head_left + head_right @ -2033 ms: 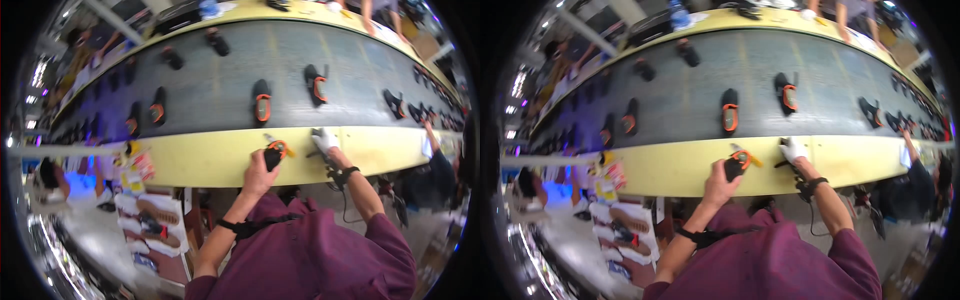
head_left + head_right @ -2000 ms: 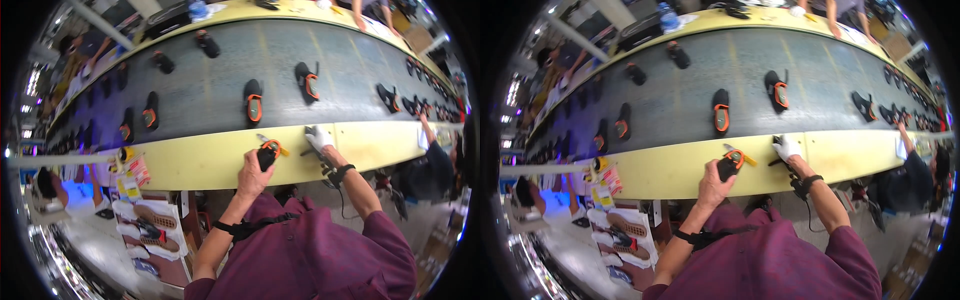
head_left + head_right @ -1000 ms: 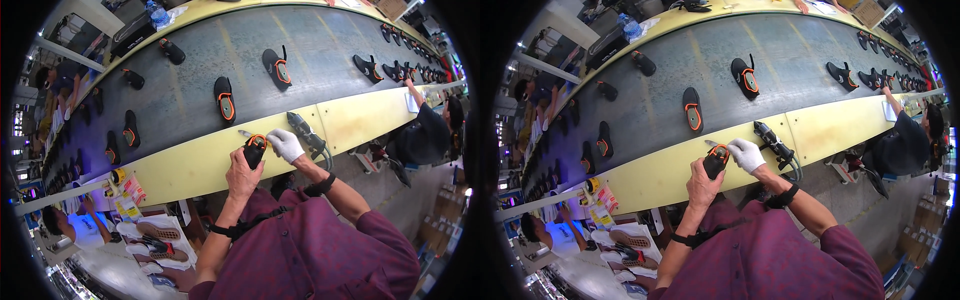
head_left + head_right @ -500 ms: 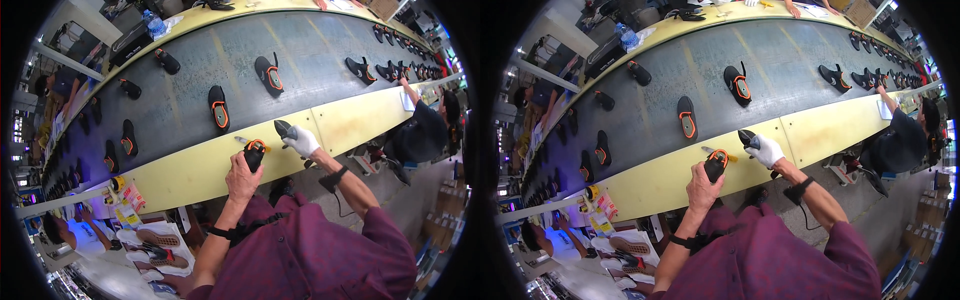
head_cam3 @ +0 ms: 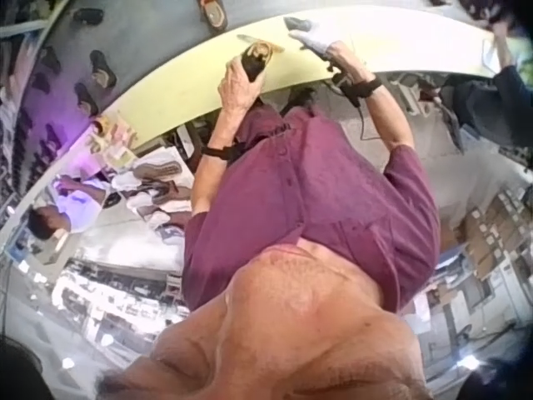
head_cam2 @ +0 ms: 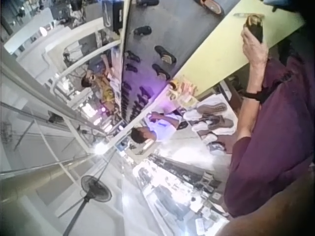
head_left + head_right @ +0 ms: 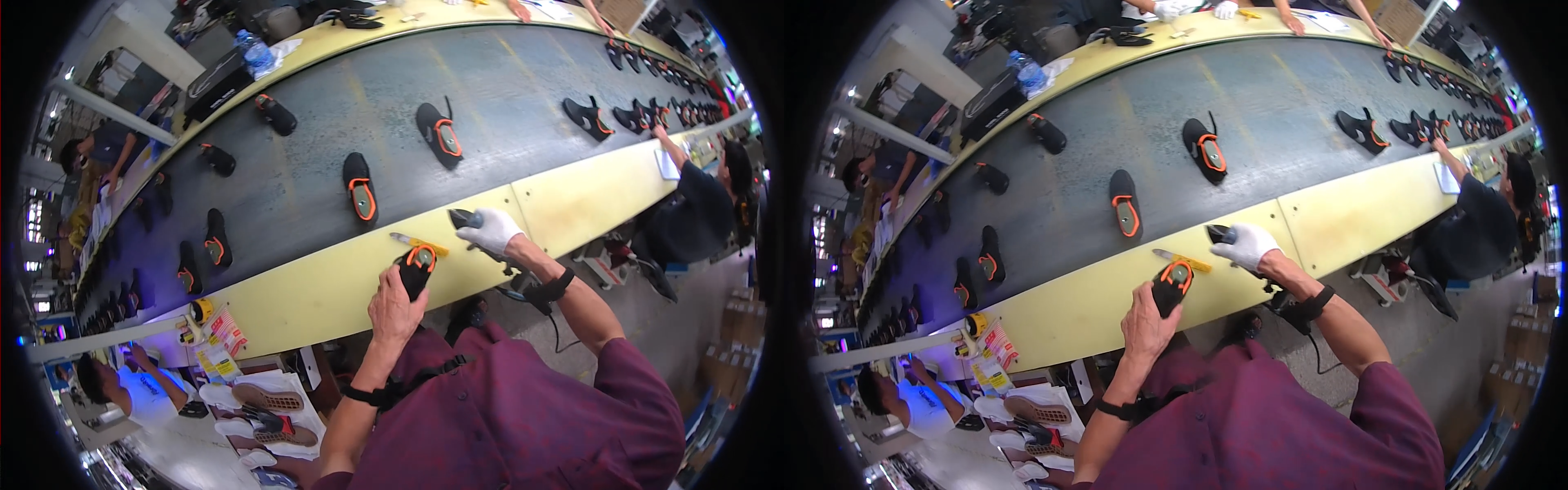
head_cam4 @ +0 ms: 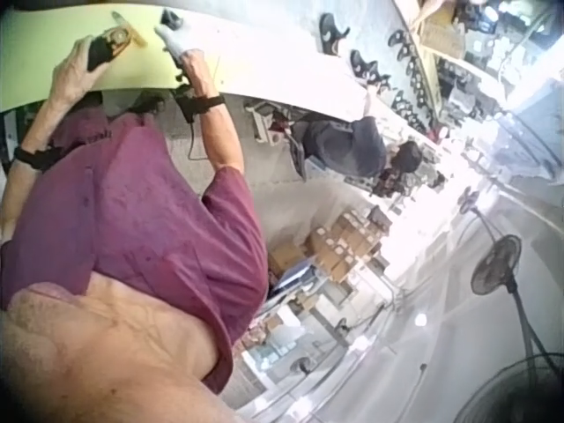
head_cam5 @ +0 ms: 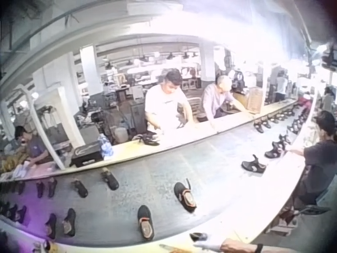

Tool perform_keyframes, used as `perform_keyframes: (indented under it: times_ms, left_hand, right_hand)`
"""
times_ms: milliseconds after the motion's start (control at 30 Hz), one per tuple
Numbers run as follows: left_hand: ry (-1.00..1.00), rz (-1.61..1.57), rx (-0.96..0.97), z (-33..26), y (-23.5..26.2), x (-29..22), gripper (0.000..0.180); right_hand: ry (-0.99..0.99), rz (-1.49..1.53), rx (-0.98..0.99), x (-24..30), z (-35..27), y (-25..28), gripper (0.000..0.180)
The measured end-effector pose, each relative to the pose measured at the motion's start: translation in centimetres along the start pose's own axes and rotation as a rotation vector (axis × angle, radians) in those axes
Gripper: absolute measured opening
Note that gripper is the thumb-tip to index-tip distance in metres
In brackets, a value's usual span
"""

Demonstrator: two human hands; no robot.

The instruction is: Applying finishing details or checking components of shoes on an assembly line conveyor.

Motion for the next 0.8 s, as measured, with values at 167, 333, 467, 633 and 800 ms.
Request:
perform_keyframes:
  times_ms: [167,333,467,633,800]
  left_hand:
    - [0.314,-0.281,0.139,-4.1,-3.0,8.0,0.071]
    - [0.912,-1.378,0.155,-4.8,-2.4,15.7,0.051]
    - [0.865,-1.399,-0.148,0.3,0.8,23.6,0.06]
    - [0.563,-0.971,-0.36,15.6,3.4,29.1,0.07]
    - [0.682,-0.375,-0.201,18.7,-4.4,45.1,0.078]
  right_hand:
    - [0.022,-0.243,-0.043,-8.8,6.1,-1.8,0.053]
    - [-0.102,-0.369,-0.092,-9.9,8.7,-1.6,0.053]
    - [0.383,-0.493,-0.392,-3.6,8.6,-2.9,0.038]
    - [0.253,-0.3,-0.141,-1.4,12.4,-7.3,0.038]
    - [0.159,-0.41,0.156,4.5,18.3,-17.3,0.04]
Point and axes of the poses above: each hand's wrist, its own z-axis towards the middle knuckle, its own y-axis out of the back of the hand, x = y × z, the point moved 3 cm from there along z, towards the middle knuckle, and after that the axes turned 12 degrees about z, right-handed, at the moved point
